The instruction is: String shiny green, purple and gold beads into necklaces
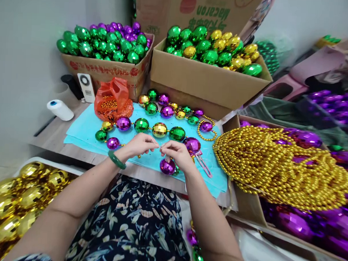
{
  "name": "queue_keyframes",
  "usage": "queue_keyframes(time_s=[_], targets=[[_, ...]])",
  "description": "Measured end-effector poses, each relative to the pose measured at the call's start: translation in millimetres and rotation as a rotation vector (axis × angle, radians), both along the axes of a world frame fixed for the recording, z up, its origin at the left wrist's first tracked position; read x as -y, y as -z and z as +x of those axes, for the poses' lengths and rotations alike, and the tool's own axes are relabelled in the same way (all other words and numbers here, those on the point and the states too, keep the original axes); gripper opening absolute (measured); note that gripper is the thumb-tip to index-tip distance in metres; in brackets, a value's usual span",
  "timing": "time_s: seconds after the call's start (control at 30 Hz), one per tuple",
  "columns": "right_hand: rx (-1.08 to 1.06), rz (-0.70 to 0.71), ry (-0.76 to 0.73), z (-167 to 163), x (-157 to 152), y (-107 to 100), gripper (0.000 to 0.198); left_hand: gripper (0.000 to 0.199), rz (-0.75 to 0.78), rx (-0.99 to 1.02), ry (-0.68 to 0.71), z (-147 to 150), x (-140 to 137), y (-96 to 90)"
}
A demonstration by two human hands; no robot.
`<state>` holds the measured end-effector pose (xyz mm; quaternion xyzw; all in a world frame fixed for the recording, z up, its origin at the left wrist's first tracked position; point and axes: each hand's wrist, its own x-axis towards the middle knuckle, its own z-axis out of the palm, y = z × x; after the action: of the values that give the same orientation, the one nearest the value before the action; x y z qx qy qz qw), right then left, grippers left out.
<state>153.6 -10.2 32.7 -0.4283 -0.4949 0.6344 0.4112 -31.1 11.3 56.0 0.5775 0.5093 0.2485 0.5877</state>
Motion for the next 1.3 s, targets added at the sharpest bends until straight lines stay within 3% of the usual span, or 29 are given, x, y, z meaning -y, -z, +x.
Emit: queue_keyframes(time_s=[0.13, 0.27, 0.37, 0.43, 0.57, 0.77, 0.9, 0.97, 1.07, 1.13, 1.2, 1.3], targets=[[0.016, -0.046, 0.218, -10, -2, 8, 0.016, 0.014, 0.218, -0.178, 0.078, -6, 5, 7.5], [0.338, -0.015, 0.297, -19, -2, 8, 0.014, 0.019, 0.755, -0.530, 0.190, -11, 20, 12.7], [0.589, 0.153, 0.155, -19, -2, 2, 0.007, 0.027, 1.129, -0.760, 0.312, -16, 26, 14.7], [0.648, 0.189, -0.009, -16, -2, -4, 0.009, 0.029, 1.280, -0.805, 0.388, -21, 24, 15.3], [0.474, -0.061, -0.203, -8, -6, -12, 0.007, 0.029, 1.377, -0.690, 0.417, -29, 12, 20.2], [0.131, -0.296, -0.155, -4, -8, -12, 0.023, 0.026, 1.218, -0.361, 0.267, -23, 10, 40.8], [0.107, -0.240, -0.043, -10, -1, -5, 0.026, 0.021, 0.830, -0.076, 0.051, -7, 21, 45.0], [0.250, -0.072, 0.060, -15, 7, 1, 0.023, 0.018, 0.518, 0.050, -0.102, 1, 25, 41.5], [0.607, 0.417, 0.214, -22, 19, 10, 0.022, 0.019, 0.060, 0.198, -0.238, 8, 25, 33.5], [0.840, 0.716, 0.204, -24, 25, 15, 0.029, 0.019, -0.131, 0.231, -0.248, 8, 20, 28.7], [1.000, 0.859, 0.112, -23, 27, 16, 0.035, 0.019, -0.216, 0.184, -0.212, 5, 13, 25.4], [0.995, 0.787, 0.001, -20, 20, 11, 0.032, 0.025, -0.082, 0.034, -0.141, -3, 3, 23.4]])
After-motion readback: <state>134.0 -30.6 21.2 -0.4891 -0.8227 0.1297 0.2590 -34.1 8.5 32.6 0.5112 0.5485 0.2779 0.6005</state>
